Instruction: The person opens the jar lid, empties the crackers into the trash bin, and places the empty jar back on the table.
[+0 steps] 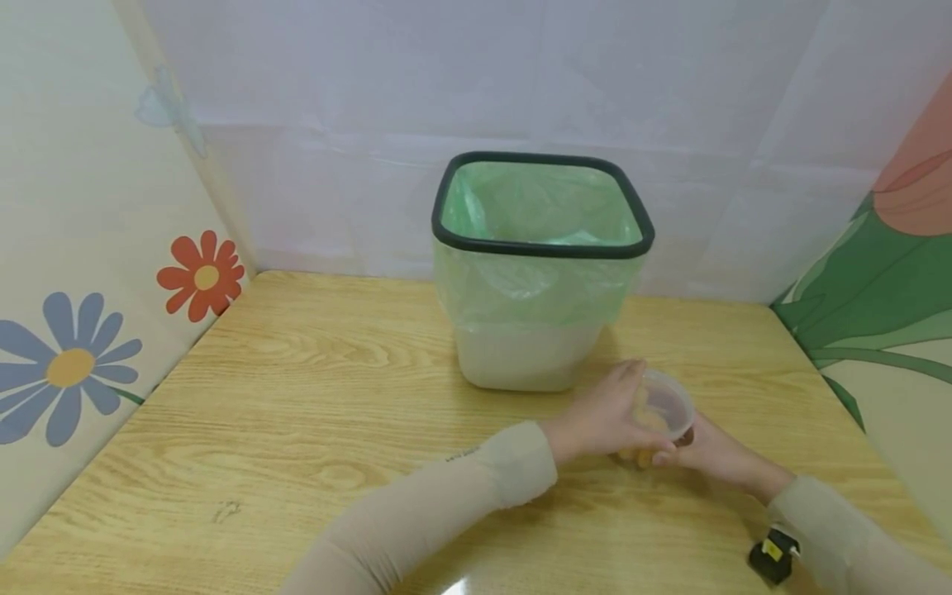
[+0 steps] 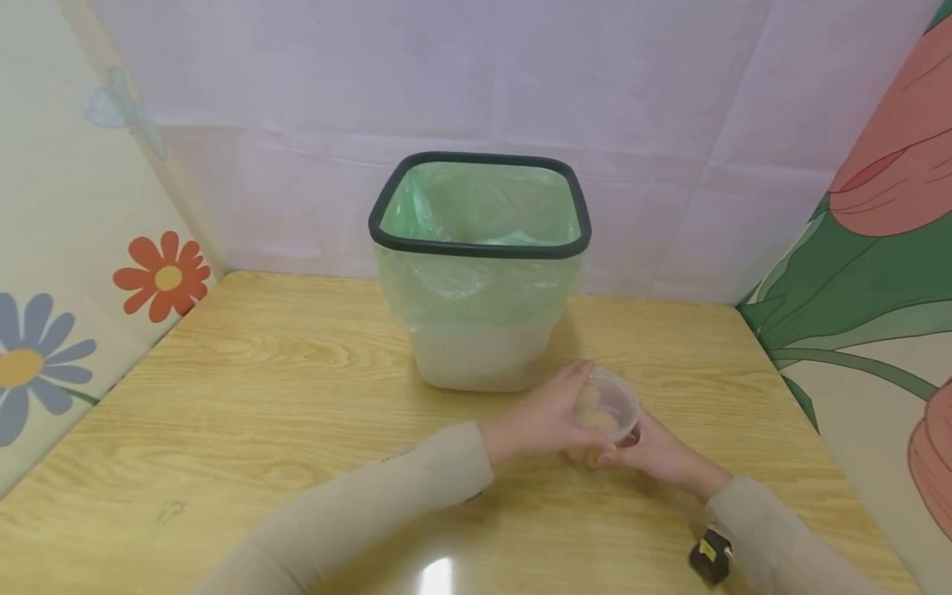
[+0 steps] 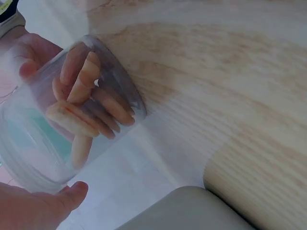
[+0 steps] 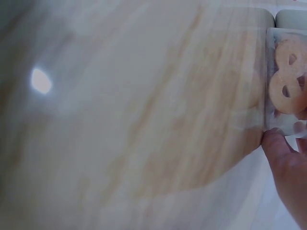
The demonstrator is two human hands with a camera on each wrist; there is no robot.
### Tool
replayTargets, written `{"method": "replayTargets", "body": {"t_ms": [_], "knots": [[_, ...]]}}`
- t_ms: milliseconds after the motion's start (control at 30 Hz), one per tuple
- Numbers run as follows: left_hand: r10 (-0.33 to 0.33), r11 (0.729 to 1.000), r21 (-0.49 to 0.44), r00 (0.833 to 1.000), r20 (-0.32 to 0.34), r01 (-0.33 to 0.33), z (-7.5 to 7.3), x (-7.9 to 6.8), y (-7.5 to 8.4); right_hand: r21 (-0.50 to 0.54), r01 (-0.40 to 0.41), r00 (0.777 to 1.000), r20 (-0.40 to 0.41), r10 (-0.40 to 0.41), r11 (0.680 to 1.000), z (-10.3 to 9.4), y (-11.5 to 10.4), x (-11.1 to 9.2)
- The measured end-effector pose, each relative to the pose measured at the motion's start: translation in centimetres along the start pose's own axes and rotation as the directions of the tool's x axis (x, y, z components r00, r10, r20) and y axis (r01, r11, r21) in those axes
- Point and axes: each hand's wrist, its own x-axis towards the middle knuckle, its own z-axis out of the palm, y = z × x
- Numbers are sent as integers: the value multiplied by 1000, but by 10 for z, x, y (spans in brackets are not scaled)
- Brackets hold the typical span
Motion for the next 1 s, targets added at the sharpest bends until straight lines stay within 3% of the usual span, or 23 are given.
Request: {"method": "replayTargets", "body": {"t_ms": [200, 367, 467, 633, 1000], "knots": [[50, 998, -36, 994, 95, -47, -10, 5, -8, 0, -34, 999, -10, 34, 999, 1, -1, 1], [93, 990, -128, 972, 215, -66, -21, 11, -19, -12, 9, 1000, -21, -10, 1000, 1, -1, 2], [121, 986, -145, 961, 250, -86, -22, 15, -23, -26, 21, 999, -27, -22, 999, 1, 0, 3], [130, 979, -189, 956, 263, -81, -21, 17, -28, -36, -2, 1000, -31, 1, 999, 1, 1, 3], [105, 974, -221, 968, 230, -53, -20, 14, -26, -43, -42, 997, -65, 39, 998, 2, -1, 2]]}}
